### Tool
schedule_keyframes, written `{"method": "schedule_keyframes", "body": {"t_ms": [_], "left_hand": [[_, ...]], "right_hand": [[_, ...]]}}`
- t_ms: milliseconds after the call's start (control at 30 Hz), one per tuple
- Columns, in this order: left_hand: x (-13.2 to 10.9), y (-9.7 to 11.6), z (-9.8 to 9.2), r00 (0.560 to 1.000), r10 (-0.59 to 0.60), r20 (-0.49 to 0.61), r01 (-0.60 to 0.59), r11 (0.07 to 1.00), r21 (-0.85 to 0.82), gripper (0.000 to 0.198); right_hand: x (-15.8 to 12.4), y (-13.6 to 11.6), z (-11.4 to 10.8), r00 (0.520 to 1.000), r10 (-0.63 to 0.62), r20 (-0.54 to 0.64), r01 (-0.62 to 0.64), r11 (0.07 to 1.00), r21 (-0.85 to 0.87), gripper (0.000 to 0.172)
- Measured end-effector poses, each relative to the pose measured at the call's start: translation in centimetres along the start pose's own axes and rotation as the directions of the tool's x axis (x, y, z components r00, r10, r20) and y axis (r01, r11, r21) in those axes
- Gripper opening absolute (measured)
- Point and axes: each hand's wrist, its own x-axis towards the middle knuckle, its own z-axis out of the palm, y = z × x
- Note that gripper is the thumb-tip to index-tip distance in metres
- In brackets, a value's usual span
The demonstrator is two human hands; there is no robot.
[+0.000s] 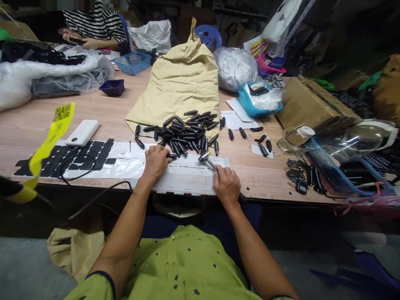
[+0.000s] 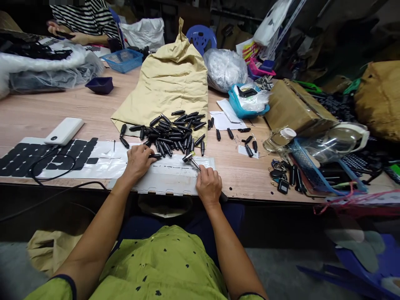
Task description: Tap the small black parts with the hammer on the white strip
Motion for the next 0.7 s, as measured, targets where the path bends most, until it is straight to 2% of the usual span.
{"method": "schedule_keyframes", "body": {"t_ms": [167,233,400,500,700], "left_hand": [[-2.8,2.6,0.9,0.968,0.228,0.101,-0.209,0.963,-0.171,0.013],[-3.4,3.4,1.7,0.952,0.28,0.127,-0.246,0.942,-0.228,0.014],[-3.3,3.4,3.1,0.952,0.28,0.123,-0.229,0.919,-0.32,0.021],[-3.1,3.1,3.3,0.956,0.263,0.127,-0.203,0.911,-0.358,0.019],[-3.2,3.2,3.6,0.966,0.24,0.098,-0.186,0.906,-0.381,0.017]], "right_hand": [[-0.1,0.1,0.0,1.0,0.003,0.015,-0.003,1.0,0.006,0.027],[0.0,0.1,0.1,1.0,0.006,0.024,-0.006,1.0,0.015,0.028],[0.2,0.6,0.2,0.999,0.013,0.037,-0.016,0.996,0.085,0.029],[0.1,0.7,-0.4,0.997,0.037,0.063,-0.049,0.975,0.218,0.032],[-1.7,-0.6,-2.8,0.99,0.092,0.112,-0.139,0.807,0.574,0.038]]}}
